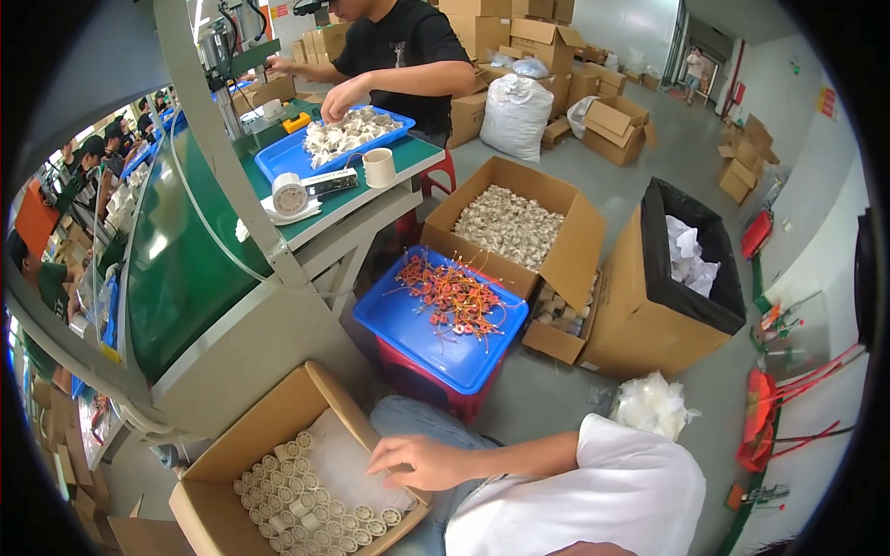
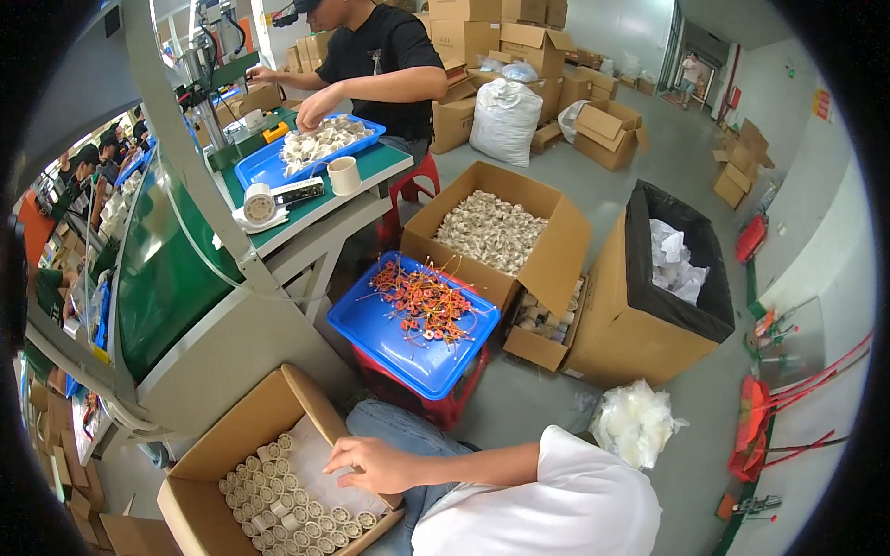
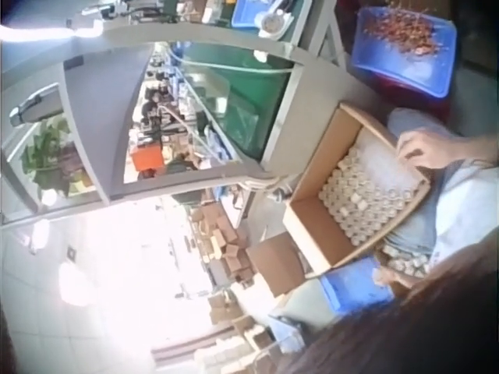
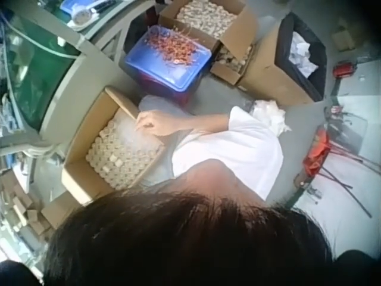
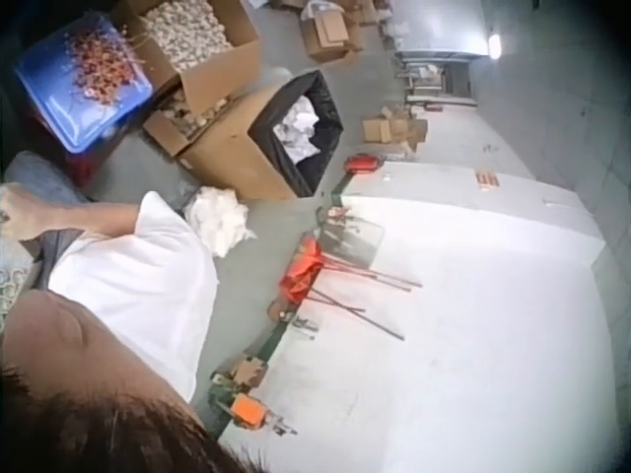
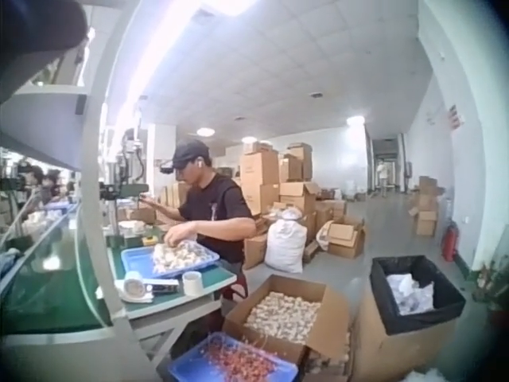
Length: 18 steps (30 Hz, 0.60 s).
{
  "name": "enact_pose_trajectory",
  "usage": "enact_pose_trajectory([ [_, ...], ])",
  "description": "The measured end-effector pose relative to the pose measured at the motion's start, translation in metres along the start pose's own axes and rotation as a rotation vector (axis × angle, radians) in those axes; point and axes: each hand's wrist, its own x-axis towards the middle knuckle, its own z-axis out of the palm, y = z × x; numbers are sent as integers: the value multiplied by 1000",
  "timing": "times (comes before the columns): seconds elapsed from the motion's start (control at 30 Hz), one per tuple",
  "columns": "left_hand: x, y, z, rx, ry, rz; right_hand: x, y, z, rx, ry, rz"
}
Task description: The person assembles small electronic components by hand, inserting wires into plastic housings.
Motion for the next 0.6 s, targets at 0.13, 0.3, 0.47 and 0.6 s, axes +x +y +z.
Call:
enact_pose_trajectory([
  [0.13,37,-54,44,-65,66,26,-6,-17,-19,0,47,-6],
  [0.3,70,-102,83,-116,153,45,-16,-59,-55,117,106,-142],
  [0.47,6,-148,-74,100,337,-8,-3,-104,-79,423,57,-424],
  [0.6,108,215,-49,-633,356,-56,-9,-132,-87,541,129,-826],
])
